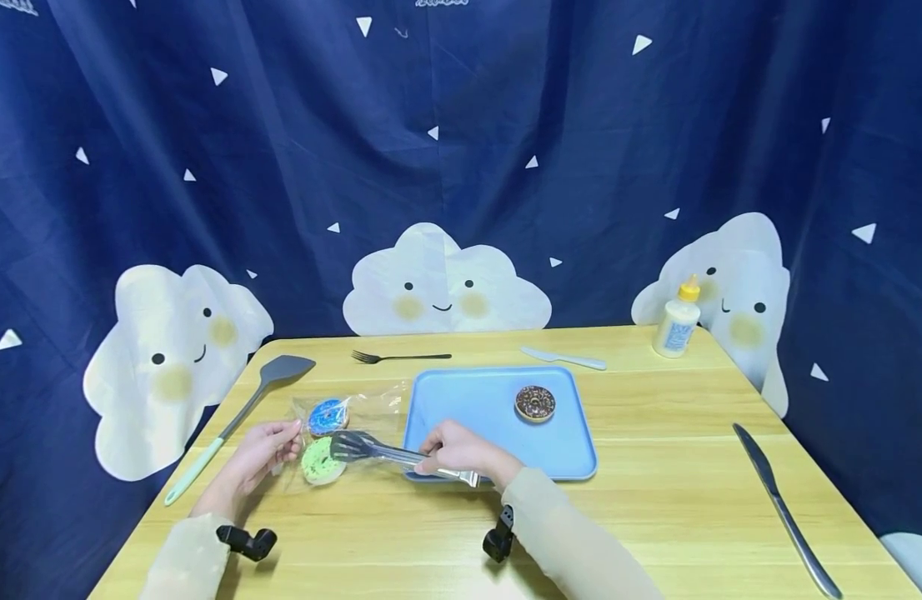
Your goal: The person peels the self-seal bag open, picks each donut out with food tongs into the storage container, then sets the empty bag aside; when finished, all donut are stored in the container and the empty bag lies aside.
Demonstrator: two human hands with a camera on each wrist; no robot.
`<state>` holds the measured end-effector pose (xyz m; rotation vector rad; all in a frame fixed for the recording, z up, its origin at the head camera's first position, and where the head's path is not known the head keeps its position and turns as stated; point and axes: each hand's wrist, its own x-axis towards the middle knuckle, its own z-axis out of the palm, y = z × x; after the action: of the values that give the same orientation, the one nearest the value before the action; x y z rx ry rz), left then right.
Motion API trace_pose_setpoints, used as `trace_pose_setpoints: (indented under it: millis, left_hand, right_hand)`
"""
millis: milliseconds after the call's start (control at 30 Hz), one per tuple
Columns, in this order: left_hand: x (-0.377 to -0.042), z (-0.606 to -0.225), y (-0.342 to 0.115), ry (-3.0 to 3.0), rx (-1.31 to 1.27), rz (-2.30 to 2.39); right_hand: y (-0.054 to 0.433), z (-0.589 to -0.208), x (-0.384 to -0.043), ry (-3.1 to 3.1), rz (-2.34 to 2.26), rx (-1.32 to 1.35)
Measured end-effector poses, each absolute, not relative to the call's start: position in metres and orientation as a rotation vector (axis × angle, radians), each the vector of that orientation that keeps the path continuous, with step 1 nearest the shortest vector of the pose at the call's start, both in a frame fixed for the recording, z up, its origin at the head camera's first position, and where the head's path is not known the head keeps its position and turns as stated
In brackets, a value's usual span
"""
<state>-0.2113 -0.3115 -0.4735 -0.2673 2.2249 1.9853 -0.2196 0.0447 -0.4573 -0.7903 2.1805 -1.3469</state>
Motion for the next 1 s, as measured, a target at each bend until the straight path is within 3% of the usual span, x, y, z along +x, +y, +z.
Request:
trace_pose_setpoints:
  millis: [1000]
  left_hand:
    - [-0.213, -0.472, -0.309, 2.214, -0.254, 1.990]
  right_hand:
    - [0.131, -0.455, -0.209, 2.210, -1.537, -0.659]
